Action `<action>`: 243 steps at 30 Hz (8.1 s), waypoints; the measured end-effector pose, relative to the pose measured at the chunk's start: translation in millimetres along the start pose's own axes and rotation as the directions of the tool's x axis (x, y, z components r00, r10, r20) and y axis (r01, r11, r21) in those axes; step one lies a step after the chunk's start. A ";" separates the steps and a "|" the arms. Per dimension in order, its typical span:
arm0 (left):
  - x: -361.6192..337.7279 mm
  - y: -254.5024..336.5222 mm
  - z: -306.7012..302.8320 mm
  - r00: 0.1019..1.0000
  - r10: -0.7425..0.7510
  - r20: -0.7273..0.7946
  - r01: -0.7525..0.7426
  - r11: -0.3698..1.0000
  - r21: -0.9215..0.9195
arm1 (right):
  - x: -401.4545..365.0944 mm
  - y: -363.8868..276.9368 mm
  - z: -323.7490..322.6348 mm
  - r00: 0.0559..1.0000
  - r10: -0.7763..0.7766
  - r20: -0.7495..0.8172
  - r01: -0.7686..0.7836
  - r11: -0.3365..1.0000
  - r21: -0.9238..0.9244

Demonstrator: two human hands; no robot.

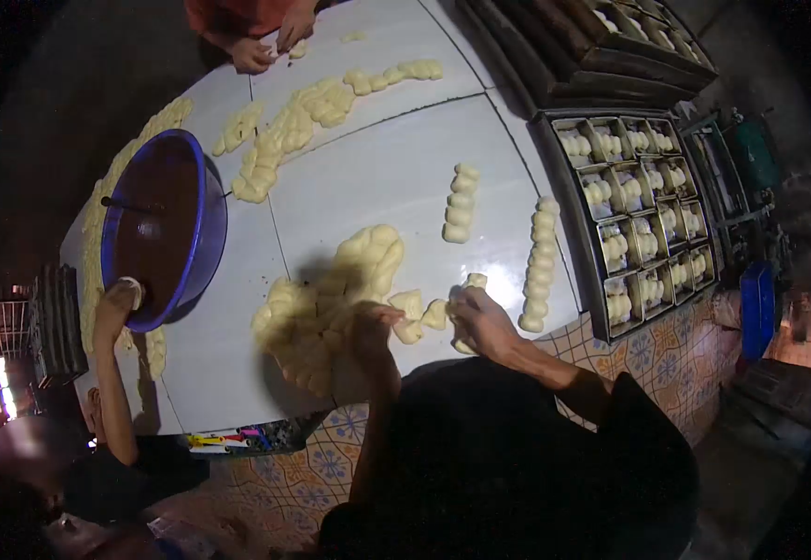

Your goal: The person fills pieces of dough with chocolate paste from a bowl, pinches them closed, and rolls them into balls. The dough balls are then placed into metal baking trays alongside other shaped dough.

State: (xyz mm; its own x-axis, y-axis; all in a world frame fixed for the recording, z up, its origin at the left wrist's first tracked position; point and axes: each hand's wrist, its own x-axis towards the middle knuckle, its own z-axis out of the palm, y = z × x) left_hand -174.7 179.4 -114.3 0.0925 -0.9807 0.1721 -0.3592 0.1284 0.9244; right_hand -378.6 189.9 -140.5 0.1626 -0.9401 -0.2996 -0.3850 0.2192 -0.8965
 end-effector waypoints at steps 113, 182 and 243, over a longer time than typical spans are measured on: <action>2.2 39.7 -8.5 0.801 -0.554 0.227 0.471 0.349 -0.810 | 40.4 -101.3 35.9 0.707 -0.705 0.045 0.693 0.705 0.151; -28.4 16.1 -3.3 0.988 -0.144 0.060 0.150 0.775 -0.614 | -3.7 30.1 -2.0 0.911 -0.060 -0.407 0.249 0.868 0.430; 52.7 22.6 -11.9 0.881 -0.412 0.230 0.471 0.725 -0.502 | 64.5 -87.9 48.9 0.964 -0.113 -0.242 0.204 0.896 0.394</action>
State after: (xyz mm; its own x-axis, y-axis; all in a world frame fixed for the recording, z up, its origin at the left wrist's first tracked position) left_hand -166.9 132.4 -80.3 0.0159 -0.9513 -0.3079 0.2495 -0.2944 0.9225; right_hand -289.9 122.8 -96.9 -0.0195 -0.9939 -0.1082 0.0463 0.1072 -0.9932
